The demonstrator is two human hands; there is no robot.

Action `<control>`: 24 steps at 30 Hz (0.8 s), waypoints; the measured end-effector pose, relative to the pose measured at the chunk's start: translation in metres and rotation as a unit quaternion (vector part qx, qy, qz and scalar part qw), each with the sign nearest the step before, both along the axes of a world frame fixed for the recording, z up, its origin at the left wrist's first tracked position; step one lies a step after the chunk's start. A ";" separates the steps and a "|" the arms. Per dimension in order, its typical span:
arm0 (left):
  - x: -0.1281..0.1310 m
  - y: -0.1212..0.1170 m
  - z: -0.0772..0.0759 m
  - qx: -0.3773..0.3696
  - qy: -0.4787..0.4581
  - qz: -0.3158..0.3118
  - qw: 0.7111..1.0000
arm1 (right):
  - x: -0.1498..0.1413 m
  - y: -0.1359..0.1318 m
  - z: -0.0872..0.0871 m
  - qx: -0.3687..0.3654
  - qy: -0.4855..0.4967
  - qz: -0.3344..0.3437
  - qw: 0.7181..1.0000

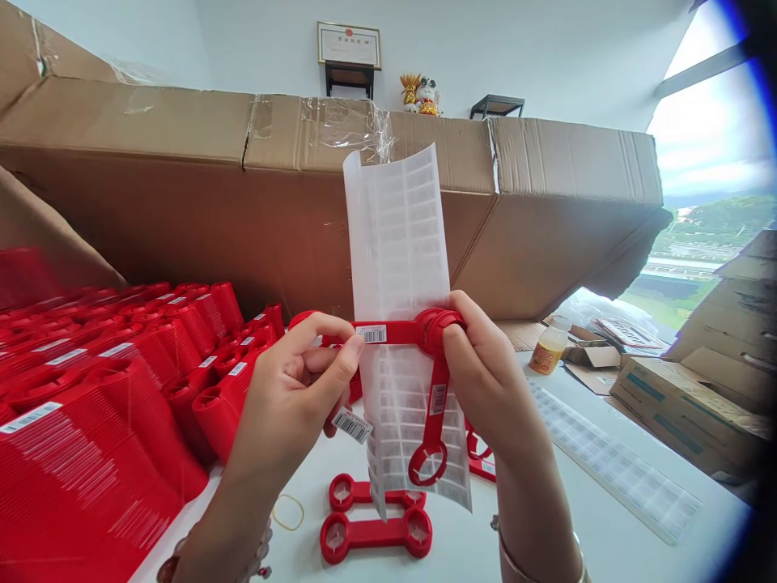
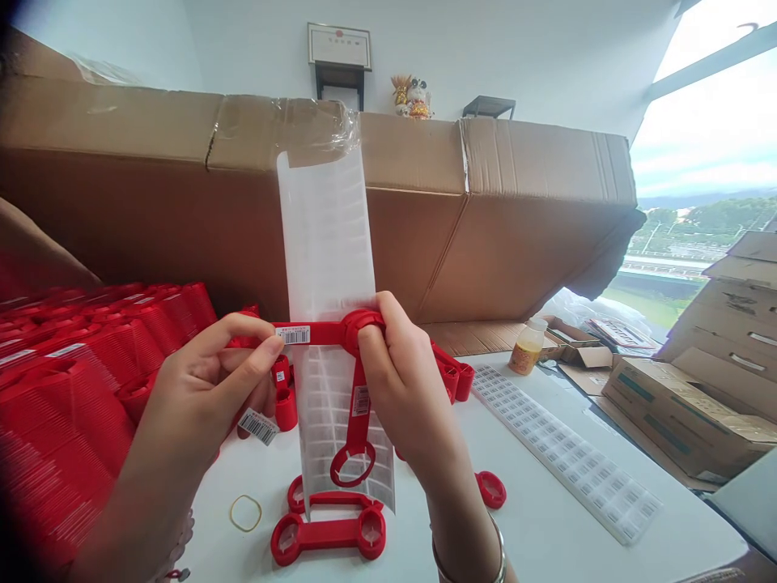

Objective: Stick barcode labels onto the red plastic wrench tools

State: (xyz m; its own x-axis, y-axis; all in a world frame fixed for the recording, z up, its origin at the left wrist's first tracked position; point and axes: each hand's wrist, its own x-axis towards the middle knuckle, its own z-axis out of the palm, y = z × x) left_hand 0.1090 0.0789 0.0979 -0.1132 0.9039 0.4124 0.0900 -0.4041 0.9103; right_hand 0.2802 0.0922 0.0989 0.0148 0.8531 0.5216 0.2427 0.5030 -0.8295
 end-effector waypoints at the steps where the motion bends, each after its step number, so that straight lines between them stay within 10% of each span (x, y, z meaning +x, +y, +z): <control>1: 0.001 -0.002 0.001 -0.001 -0.001 0.010 1.000 | 0.000 0.000 0.000 -0.002 0.000 0.001 1.000; 24: 0.002 -0.005 0.004 -0.006 0.002 0.022 1.000 | -0.001 -0.001 0.000 0.009 0.004 0.005 1.000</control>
State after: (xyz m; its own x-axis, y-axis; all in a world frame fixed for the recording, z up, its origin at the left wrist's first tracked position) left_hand 0.1112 0.0736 0.1018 -0.1510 0.9029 0.4025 0.1114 -0.3890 0.9145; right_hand 0.2795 0.0911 0.0987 0.0106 0.8432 0.5375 0.2307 0.5210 -0.8218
